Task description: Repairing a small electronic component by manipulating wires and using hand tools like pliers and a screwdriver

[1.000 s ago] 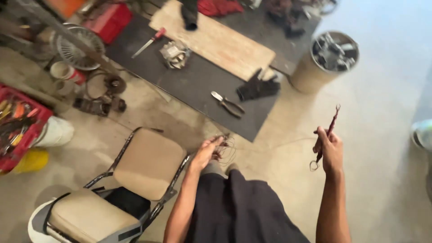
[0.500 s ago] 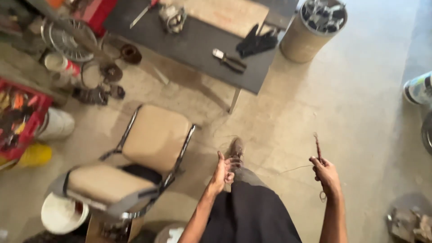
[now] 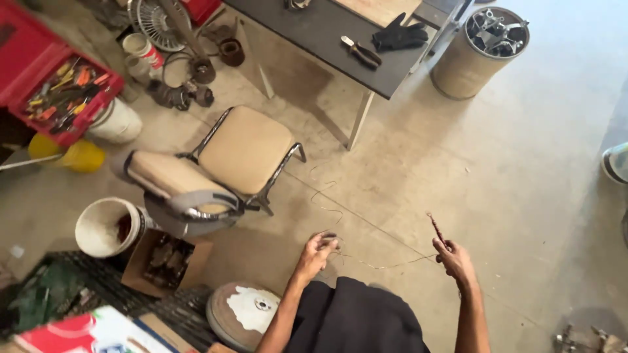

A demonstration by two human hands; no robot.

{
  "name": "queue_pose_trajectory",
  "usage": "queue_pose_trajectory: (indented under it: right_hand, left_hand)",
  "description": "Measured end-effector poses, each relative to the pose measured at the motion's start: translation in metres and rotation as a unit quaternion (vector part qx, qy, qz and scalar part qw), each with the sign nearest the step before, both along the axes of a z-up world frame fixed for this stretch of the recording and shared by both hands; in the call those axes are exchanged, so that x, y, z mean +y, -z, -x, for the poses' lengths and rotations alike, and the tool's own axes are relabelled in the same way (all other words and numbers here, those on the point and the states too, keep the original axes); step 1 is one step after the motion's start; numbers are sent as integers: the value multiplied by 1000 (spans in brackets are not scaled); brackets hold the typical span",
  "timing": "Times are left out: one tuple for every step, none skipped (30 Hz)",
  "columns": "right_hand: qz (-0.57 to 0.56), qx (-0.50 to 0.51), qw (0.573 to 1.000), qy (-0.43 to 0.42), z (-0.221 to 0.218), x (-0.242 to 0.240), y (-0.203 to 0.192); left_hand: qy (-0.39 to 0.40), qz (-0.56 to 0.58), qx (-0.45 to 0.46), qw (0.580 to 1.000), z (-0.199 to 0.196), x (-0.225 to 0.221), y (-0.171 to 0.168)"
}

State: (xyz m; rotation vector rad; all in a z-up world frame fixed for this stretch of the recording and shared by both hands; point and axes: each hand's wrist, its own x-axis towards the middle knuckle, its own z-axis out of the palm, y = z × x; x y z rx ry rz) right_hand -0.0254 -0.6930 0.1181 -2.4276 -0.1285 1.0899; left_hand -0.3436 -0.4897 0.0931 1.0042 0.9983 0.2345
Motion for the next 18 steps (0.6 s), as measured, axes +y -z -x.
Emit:
queue_pose_trajectory:
  right_hand:
    - [-5, -4, 1000, -7, 2, -16, 6]
    - [-6, -7, 999, -31, 3, -32, 12]
    - [-6, -10, 999, -53, 4, -51, 18]
    - [-10, -14, 998, -58, 3, -63, 20]
    - [-6, -22, 997, -73, 7, -82, 21]
    - [-1, -30, 996, -89, 9, -100, 22]
    - [1, -30, 995, -92, 14, -118, 21]
    - [15, -28, 994, -101, 19, -136, 19]
    - [29, -26, 993, -110, 24, -153, 16]
    - [31, -26, 993, -112, 28, -172, 17]
    - [31, -2, 993, -110, 32, -189, 17]
    - [31, 22, 994, -107, 36, -206, 16]
    - [30, 23, 993, -115, 40, -223, 22]
    - [43, 29, 989, -139, 45, -241, 28]
    - [52, 33, 985, -160, 47, -252, 35]
    - [45, 31, 984, -167, 50, -254, 41]
    - [40, 45, 984, -169, 56, -266, 46]
    - [36, 60, 983, -171, 62, -279, 52]
  left_hand:
    - [-7, -5, -4, 1000, 7, -19, 9]
    - [-8, -11, -8, 1000, 13, -39, 19]
    - [-6, -17, -13, 1000, 18, -60, 29]
    - [-11, -21, -17, 1000, 21, -79, 22]
    - [14, -3, 24, 1000, 28, -104, 14]
    - [40, 15, 64, 997, 35, -128, 7]
    - [37, 17, 65, 997, 40, -158, 22]
    - [40, 39, 46, 997, 46, -187, 37]
    - [44, 60, 28, 997, 52, -216, 50]
    - [41, 63, 28, 997, 60, -243, 50]
    - [67, 61, 48, 995, 68, -270, 49]
    - [94, 60, 68, 991, 77, -295, 46]
    - [85, 59, 69, 992, 89, -324, 52]
    - [89, 60, 96, 990, 101, -353, 56]
    - [95, 55, 122, 986, 110, -373, 62]
    - [88, 49, 122, 987, 116, -386, 64]
    - [58, 74, 74, 993, 126, -408, 65]
    - [28, 98, 25, 994, 135, -430, 67]
